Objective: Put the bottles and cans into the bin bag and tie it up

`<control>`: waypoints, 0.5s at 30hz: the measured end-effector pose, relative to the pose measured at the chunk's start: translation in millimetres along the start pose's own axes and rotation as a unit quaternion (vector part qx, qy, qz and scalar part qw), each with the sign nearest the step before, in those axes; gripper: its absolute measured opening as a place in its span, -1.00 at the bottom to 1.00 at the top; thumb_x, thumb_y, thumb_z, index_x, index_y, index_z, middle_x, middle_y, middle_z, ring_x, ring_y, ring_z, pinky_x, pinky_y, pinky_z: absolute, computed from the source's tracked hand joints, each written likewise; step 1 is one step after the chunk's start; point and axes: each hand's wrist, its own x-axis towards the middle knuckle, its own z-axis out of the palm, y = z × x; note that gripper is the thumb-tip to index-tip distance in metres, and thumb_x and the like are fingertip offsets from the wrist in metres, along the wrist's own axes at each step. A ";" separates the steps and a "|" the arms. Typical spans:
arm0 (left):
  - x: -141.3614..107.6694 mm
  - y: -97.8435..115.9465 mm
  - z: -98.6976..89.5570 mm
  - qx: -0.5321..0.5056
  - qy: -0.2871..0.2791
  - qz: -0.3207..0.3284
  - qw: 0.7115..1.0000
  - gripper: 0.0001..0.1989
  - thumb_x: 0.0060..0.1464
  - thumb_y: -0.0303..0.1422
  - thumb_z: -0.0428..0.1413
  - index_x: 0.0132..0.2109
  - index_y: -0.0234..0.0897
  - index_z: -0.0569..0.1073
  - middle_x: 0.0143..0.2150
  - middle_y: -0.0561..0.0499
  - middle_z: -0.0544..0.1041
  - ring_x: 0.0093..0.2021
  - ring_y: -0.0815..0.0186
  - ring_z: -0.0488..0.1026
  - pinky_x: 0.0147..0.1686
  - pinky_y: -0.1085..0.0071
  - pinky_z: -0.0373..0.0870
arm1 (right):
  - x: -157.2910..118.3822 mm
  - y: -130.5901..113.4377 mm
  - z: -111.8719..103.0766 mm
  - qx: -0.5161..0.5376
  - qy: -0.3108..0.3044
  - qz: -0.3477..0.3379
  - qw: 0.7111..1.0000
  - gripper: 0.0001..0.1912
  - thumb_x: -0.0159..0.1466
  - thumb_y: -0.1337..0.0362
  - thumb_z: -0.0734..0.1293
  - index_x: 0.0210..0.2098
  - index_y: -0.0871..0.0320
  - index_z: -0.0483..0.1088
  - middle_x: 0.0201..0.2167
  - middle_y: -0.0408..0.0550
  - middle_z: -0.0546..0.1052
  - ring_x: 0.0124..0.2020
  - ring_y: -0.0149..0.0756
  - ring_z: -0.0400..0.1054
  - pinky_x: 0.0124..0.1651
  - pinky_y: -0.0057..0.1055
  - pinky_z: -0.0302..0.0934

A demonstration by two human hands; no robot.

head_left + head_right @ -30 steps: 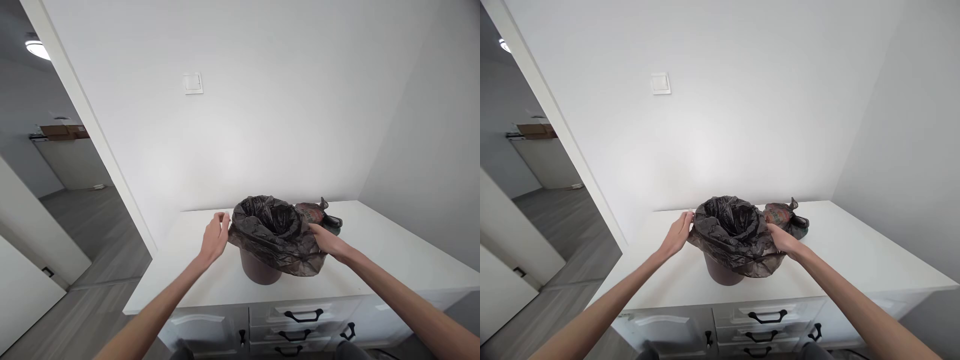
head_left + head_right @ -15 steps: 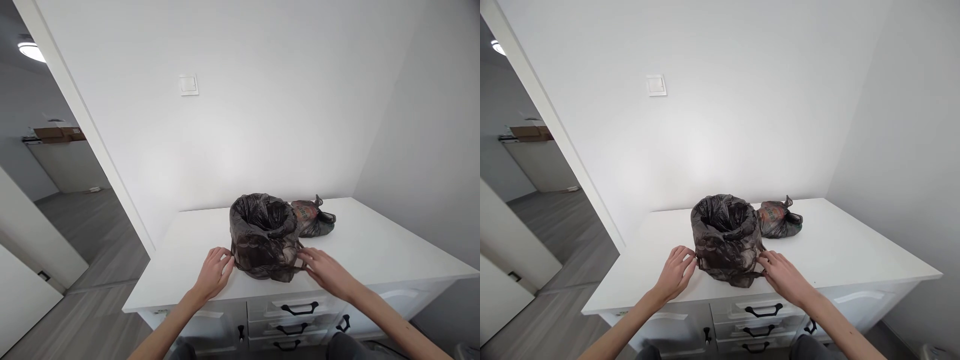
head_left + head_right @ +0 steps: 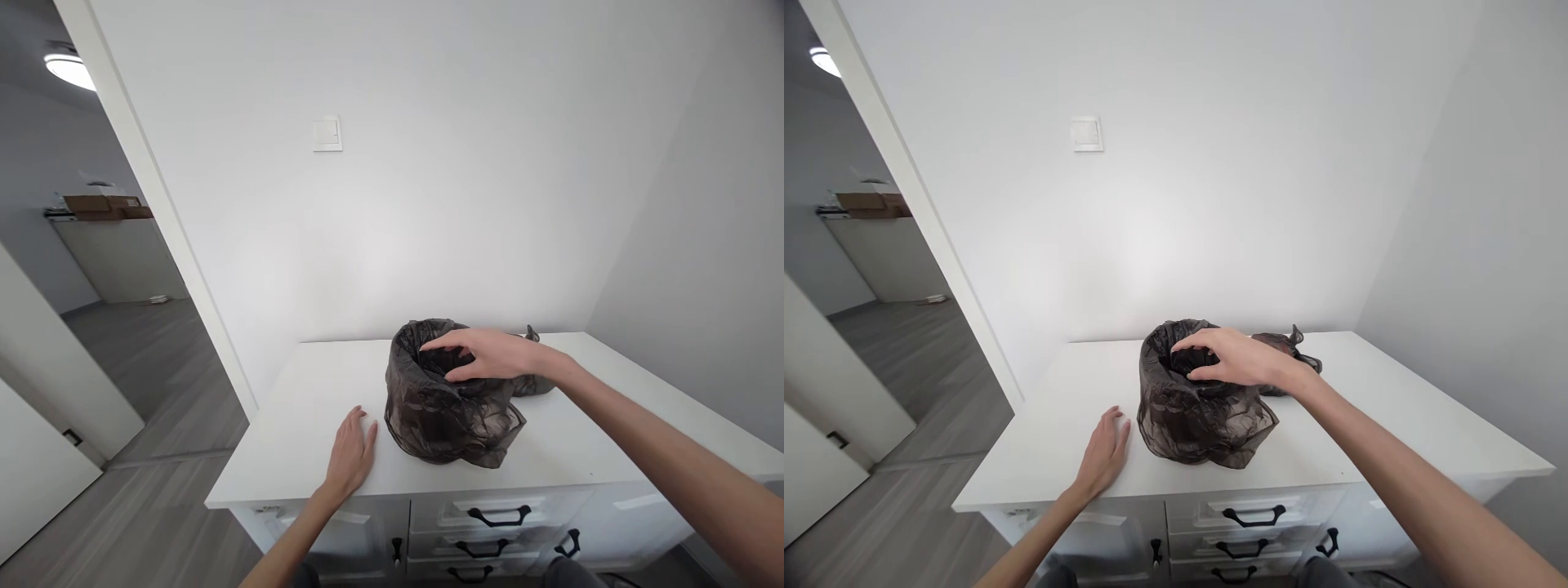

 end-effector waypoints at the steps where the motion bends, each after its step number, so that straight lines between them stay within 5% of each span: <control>1: -1.5 -0.6 2.0 0.008 -0.004 0.007 1.000 -0.61 0.43 -0.06 -0.14 0.14 -0.22 0.33 0.28 -0.26 0.43 0.34 0.01 0.37 0.30 -0.03 0.32 | 11.9 1.7 1.9 -0.003 -0.026 0.004 1.000 -0.35 0.21 0.14 0.43 0.30 -0.15 0.40 0.29 -0.15 0.47 0.22 -0.04 0.41 0.23 -0.19 0.31; 5: -5.5 -4.2 8.4 0.033 -0.018 0.032 0.999 -0.57 0.41 -0.03 -0.10 0.17 -0.25 0.33 0.32 -0.26 0.41 0.40 -0.01 0.29 0.37 -0.05 0.23 | 42.6 5.4 17.0 -0.023 -0.114 0.030 0.993 -0.39 0.06 0.45 0.37 0.11 0.00 0.58 0.06 -0.10 0.64 0.06 -0.05 0.54 0.13 -0.24 0.38; 8: -6.9 -9.8 13.4 0.053 -0.021 0.046 0.997 -0.56 0.43 -0.04 -0.11 0.18 -0.26 0.34 0.33 -0.25 0.40 0.42 0.00 0.27 0.39 -0.04 0.21 | 42.4 -0.9 18.8 -0.032 -0.115 0.040 0.992 -0.48 0.05 0.47 0.35 -0.03 0.01 0.64 -0.03 -0.08 0.68 -0.02 -0.03 0.58 0.07 -0.21 0.42; 15: -7.4 -20.8 23.6 0.115 -0.023 0.093 0.989 -0.60 0.45 -0.07 -0.13 0.16 -0.25 0.34 0.34 -0.23 0.39 0.45 0.01 0.21 0.41 -0.07 0.16 | -2.7 3.6 -2.2 -0.078 0.129 0.116 0.982 -0.64 0.25 0.12 0.38 0.03 -0.05 0.55 0.03 -0.06 0.62 0.03 -0.04 0.53 0.03 -0.20 0.42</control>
